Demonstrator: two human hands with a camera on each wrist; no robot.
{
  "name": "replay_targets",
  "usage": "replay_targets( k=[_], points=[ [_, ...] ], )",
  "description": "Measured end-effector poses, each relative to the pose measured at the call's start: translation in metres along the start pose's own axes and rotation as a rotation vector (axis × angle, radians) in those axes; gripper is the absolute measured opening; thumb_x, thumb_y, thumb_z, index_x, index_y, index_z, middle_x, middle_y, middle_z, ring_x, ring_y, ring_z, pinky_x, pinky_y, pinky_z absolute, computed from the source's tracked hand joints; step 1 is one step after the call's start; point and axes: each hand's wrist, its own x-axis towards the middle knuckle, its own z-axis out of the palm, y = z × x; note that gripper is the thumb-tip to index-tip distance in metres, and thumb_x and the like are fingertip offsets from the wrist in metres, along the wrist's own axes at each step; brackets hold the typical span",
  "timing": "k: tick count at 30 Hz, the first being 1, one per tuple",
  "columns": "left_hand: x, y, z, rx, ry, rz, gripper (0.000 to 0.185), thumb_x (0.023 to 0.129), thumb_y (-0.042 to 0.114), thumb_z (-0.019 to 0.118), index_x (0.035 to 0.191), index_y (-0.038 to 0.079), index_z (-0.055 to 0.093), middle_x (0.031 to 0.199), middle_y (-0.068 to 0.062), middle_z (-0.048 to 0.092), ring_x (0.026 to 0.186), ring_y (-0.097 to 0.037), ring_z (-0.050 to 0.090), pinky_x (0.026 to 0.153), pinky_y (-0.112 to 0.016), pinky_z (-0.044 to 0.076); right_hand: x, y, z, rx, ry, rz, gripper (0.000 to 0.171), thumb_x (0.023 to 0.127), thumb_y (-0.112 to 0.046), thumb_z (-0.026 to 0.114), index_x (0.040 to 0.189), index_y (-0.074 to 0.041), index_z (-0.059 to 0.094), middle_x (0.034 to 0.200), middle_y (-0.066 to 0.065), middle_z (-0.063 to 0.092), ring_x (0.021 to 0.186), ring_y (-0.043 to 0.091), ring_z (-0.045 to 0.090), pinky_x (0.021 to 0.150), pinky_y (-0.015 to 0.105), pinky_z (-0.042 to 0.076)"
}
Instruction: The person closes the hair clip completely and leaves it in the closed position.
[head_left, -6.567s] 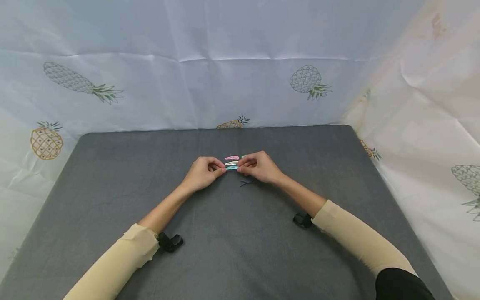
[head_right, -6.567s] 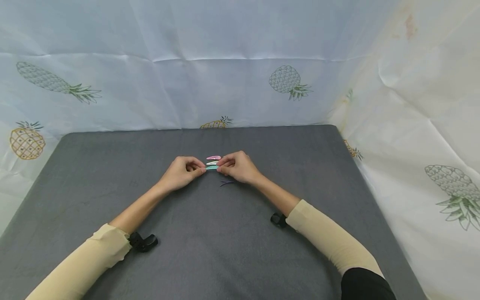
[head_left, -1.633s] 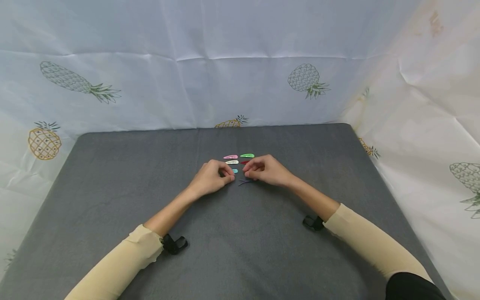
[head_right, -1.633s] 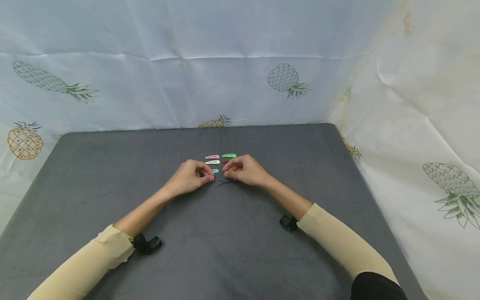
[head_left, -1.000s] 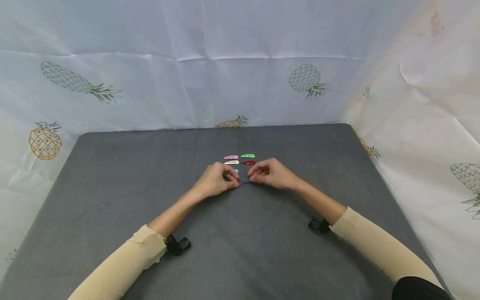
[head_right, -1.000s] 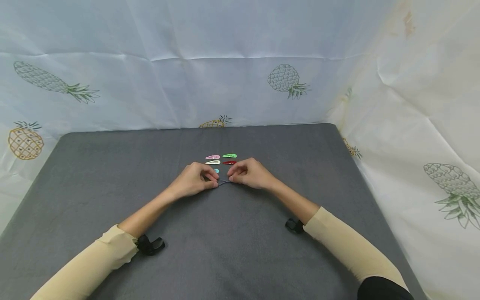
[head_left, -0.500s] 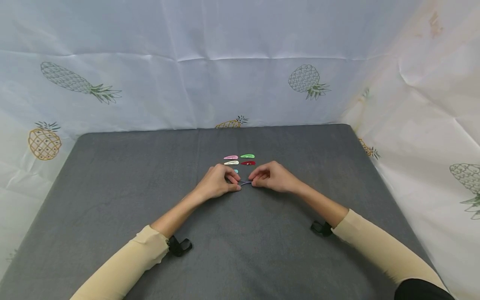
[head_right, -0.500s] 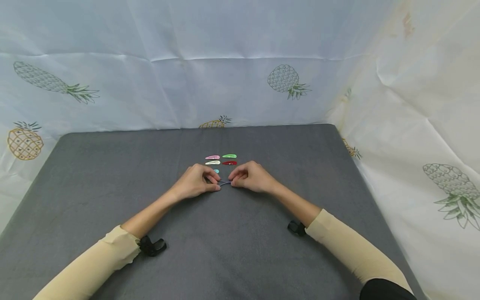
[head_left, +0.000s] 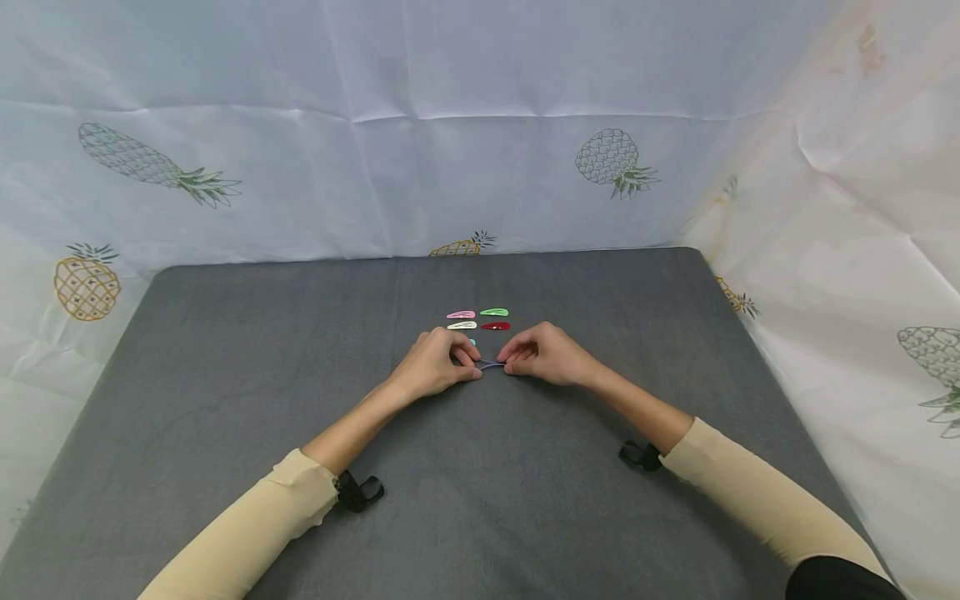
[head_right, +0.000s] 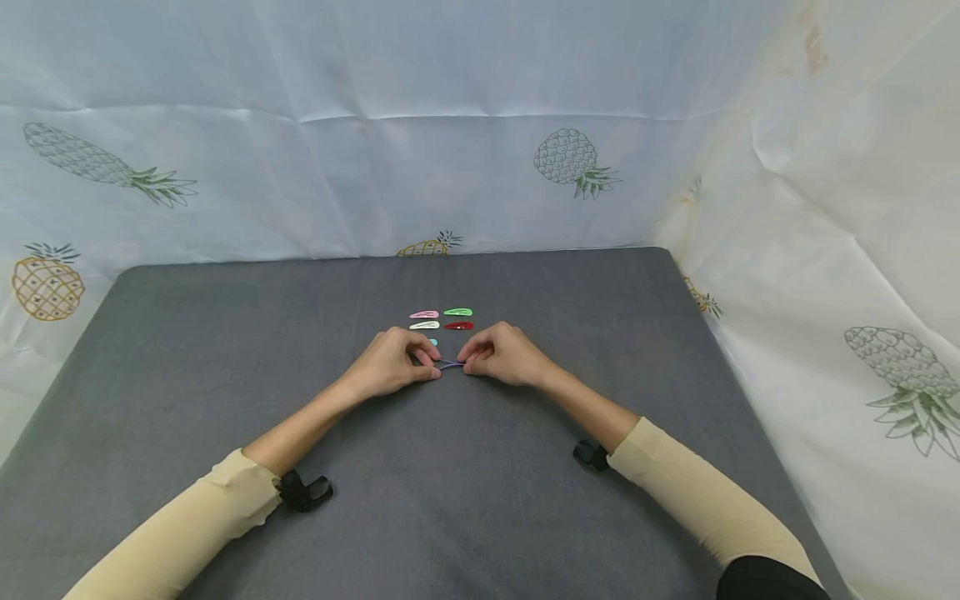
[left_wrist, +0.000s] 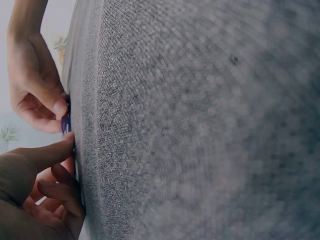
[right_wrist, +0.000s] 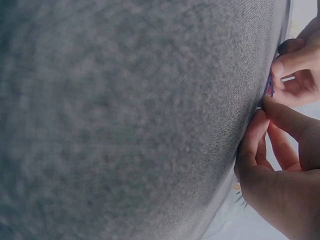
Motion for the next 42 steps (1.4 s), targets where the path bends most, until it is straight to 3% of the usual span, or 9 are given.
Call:
replay_targets(
  k=[21,29,42],
  points=[
    [-0.0018,0.0011,-0.0003,0.001,-0.023,0.038,0.013,0.091,0.016,0.089,0.099,0.009,0.083,0.083,-0.002,0.081,0.073,-0.006,0.069,0.074,-0.027,0.053,0.0038,-0.0002,0.002,-0.039,0.027,0.008,0.012,0.095,-0.011,0.083,0.106,-0.007,0.084,0.09,0.004,0.081,0.076,0.005,0.068,0.071,0.021,0.055],
    [-0.0014,0.0013,-0.0016,-0.035,-0.075,0.024,0.014,0.092,0.023,0.089,0.095,0.011,0.084,0.082,0.0,0.08,0.069,-0.005,0.066,0.065,-0.024,0.048,0.0053,-0.0012,0.0031,-0.069,0.028,-0.003,0.007,0.095,-0.012,0.084,0.1,-0.007,0.084,0.084,0.003,0.078,0.072,0.006,0.065,0.069,0.02,0.053],
    [-0.0031,0.0061,0.0006,0.022,-0.074,-0.011,0.013,0.092,0.026,0.088,0.092,0.014,0.082,0.079,0.004,0.078,0.068,-0.005,0.065,0.066,-0.026,0.049,0.0038,-0.0015,0.0031,-0.058,0.029,-0.003,0.005,0.098,-0.012,0.081,0.094,-0.01,0.082,0.083,0.002,0.077,0.072,0.009,0.064,0.069,0.022,0.052]
  ],
)
